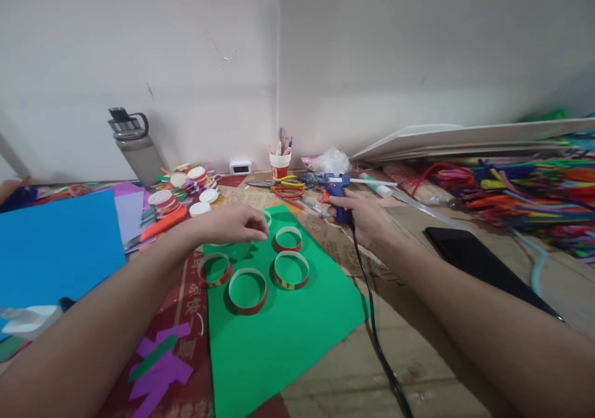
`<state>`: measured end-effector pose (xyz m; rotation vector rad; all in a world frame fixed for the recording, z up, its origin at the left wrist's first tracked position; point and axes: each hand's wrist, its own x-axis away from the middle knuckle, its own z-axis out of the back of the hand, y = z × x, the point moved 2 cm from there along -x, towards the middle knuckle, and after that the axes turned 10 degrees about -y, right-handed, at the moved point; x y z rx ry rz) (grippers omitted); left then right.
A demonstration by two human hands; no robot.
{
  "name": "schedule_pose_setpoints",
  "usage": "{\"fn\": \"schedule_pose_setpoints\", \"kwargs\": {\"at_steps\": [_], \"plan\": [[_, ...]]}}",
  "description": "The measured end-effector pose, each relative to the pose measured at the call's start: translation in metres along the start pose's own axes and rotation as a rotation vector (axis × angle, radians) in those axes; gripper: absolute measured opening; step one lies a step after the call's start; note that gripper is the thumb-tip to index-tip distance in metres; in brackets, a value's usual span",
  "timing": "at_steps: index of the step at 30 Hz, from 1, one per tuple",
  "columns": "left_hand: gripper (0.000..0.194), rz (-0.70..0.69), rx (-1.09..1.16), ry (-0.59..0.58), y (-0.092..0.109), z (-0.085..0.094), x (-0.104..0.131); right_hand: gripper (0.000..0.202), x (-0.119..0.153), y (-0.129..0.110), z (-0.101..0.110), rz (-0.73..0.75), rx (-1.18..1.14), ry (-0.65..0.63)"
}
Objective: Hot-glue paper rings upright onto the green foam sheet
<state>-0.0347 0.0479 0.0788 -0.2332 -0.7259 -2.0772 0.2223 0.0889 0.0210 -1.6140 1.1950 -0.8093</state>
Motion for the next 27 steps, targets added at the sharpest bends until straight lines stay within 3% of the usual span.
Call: {"fn": "schedule_pose_setpoints", "kwargs": {"at_steps": [3,5,7,12,16,20,23,27], "plan": [[0.025,-0.001,-0.069,0.217,-0.007,0.001,-0.006,0.03,0.001,-0.001,-0.001,-0.014,0.021,0.003],[0.027,-0.012,-0.099,0.286,-0.007,-0.001,-0.01,0.029,0.001,0.0,0.0,-0.034,0.05,0.013],[0.029,-0.049,-0.128,0.268,-0.004,-0.006,-0.012,0.027,0.0,0.001,0.001,-0.049,0.089,0.03],[0.033,-0.204,-0.1,0.068,0.009,-0.019,-0.014,0.022,-0.003,0.005,0.005,-0.015,0.102,0.058],[0.018,-0.181,-0.201,0.137,0.012,-0.028,-0.029,0.02,-0.005,0.008,0.006,-0.037,0.114,0.087],[0.021,-0.12,-0.263,0.223,0.016,-0.033,-0.049,0.02,-0.005,0.008,0.006,-0.017,0.092,0.089],[0.029,-0.152,-0.206,0.264,0.02,-0.021,-0.048,0.023,-0.004,0.006,0.006,0.011,0.048,0.106],[0.024,-0.106,-0.148,0.277,0.01,0.011,-0.016,0.025,-0.004,0.003,0.006,0.027,0.014,0.132]]}}
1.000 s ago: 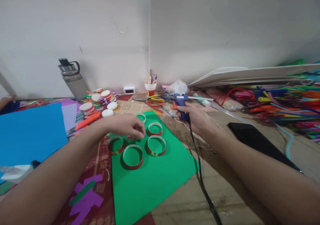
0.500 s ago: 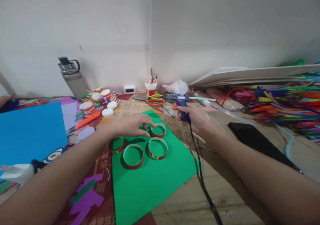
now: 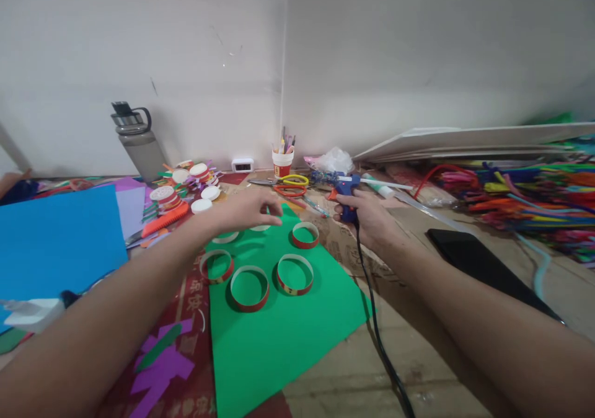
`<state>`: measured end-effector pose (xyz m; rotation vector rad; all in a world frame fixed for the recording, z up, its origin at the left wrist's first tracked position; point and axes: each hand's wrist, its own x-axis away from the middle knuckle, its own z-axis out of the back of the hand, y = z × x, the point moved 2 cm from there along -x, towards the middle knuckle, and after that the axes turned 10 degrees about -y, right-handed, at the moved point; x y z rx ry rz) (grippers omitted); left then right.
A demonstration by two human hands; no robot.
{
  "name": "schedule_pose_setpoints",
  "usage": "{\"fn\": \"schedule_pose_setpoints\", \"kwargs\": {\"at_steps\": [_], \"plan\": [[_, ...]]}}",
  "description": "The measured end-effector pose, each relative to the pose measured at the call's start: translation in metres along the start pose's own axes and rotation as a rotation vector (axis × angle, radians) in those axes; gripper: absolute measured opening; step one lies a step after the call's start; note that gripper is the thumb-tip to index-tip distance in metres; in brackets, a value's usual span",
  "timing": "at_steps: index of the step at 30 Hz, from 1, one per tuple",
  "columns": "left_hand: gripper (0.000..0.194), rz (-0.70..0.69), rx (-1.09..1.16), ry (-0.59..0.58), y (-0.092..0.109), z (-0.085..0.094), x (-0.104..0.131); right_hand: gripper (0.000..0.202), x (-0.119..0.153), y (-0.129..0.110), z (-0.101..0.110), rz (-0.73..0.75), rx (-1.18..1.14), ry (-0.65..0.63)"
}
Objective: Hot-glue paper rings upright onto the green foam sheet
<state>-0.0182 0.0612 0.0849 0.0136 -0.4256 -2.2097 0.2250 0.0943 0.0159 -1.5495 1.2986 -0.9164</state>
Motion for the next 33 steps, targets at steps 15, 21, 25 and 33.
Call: {"fn": "schedule_pose_setpoints", "kwargs": {"at_steps": [15,21,25,33], "plan": [[0.028,-0.09,0.0,-0.128,0.009,-0.029,-0.001,0.024,0.012,-0.004,-0.012,-0.009,0.037,-0.081],[0.037,-0.131,0.098,-0.168,0.02,-0.028,-0.012,0.02,0.012,-0.005,-0.012,-0.026,0.04,-0.08],[0.032,-0.04,0.136,-0.161,0.005,-0.006,0.001,0.022,0.012,-0.006,-0.011,-0.001,0.029,-0.108],[0.053,0.236,0.026,-0.659,-0.004,0.023,0.048,0.023,0.008,-0.001,-0.011,-0.025,0.049,-0.082]]}}
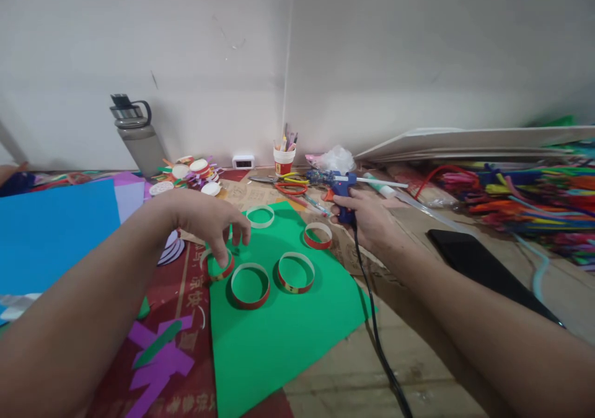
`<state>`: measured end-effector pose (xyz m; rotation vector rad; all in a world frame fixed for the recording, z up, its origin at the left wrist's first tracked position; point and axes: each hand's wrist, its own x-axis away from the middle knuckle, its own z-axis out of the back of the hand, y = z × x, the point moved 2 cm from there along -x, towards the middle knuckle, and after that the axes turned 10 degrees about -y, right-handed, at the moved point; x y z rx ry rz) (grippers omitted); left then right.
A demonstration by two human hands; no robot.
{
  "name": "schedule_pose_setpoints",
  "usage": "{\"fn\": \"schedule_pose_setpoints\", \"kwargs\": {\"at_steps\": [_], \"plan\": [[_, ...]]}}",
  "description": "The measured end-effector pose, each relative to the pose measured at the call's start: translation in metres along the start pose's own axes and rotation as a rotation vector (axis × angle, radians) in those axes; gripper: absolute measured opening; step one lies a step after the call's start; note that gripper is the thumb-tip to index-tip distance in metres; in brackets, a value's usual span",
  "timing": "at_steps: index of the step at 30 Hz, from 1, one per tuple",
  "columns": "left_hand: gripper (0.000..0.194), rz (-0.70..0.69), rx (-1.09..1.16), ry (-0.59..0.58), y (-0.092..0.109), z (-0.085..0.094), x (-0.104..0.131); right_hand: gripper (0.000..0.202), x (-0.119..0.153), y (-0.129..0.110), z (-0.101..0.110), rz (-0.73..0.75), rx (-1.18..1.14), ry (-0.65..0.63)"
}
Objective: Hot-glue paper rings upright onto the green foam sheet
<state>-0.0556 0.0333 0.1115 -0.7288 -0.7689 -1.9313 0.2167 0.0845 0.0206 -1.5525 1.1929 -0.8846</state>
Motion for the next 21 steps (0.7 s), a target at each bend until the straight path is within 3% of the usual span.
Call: {"fn": "schedule_pose_setpoints", "kwargs": {"at_steps": [5,10,17,21], "plan": [[0.056,0.197,-0.142,0.007,0.013,-0.011,-0.004,0.023,0.0,0.002,0.001,-0.005,0.05,0.023],[0.052,0.263,-0.201,0.045,0.022,-0.019,-0.018,0.024,0.0,0.002,0.002,-0.014,0.053,0.021],[0.055,0.238,-0.194,0.137,0.014,-0.008,-0.009,0.019,0.001,0.0,0.002,0.003,0.031,0.011],[0.053,0.09,-0.151,0.25,0.007,0.001,-0.016,0.019,0.003,0.001,0.0,-0.006,0.037,-0.014]]}}
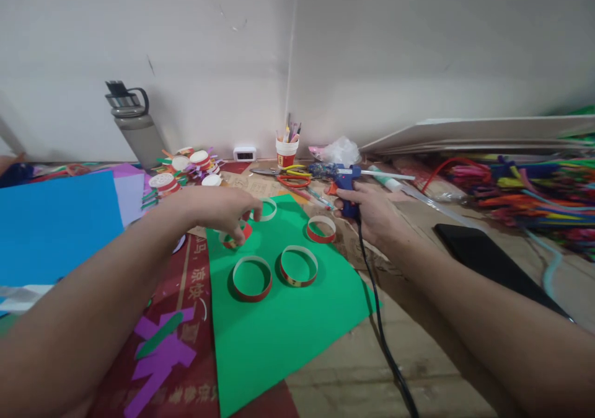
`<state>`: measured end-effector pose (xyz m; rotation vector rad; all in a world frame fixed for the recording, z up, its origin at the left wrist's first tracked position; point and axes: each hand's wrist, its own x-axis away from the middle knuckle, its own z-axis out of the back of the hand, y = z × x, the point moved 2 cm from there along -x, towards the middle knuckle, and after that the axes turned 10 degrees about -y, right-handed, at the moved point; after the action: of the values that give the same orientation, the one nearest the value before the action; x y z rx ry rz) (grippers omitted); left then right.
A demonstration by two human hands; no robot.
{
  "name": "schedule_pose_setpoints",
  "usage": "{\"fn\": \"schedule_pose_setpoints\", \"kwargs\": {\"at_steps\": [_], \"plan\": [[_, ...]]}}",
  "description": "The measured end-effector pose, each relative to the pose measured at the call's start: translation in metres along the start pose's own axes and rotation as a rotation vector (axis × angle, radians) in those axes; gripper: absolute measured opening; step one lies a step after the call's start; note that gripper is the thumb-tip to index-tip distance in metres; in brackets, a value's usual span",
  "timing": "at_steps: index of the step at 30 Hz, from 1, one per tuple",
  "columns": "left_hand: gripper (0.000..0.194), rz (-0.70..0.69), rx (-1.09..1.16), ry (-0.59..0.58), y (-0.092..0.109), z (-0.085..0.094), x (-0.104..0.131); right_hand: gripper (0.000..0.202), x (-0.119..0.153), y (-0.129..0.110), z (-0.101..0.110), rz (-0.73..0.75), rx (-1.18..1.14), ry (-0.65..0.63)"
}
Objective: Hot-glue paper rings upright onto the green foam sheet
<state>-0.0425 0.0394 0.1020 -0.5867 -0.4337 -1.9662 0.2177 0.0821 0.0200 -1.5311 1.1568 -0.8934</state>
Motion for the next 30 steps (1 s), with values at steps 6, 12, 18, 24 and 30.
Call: {"fn": "schedule_pose_setpoints", "kwargs": {"at_steps": [6,12,18,24,30], "plan": [[0.043,-0.154,0.047,0.058,0.008,-0.003,-0.022,0.027,-0.001,0.003,0.002,-0.006,0.027,0.017],[0.037,-0.205,0.092,0.162,0.017,0.004,-0.024,0.024,0.001,0.004,0.001,-0.036,0.039,0.012],[0.026,-0.237,0.274,0.412,0.014,0.02,-0.023,0.023,0.001,0.004,0.001,-0.011,0.008,0.003],[0.023,-0.279,0.541,0.768,0.006,0.033,-0.027,0.02,-0.002,0.012,0.002,-0.048,0.042,0.042],[0.011,-0.388,0.577,0.832,0.012,0.031,-0.031,0.021,-0.011,0.028,0.006,0.022,-0.044,0.05]]}}
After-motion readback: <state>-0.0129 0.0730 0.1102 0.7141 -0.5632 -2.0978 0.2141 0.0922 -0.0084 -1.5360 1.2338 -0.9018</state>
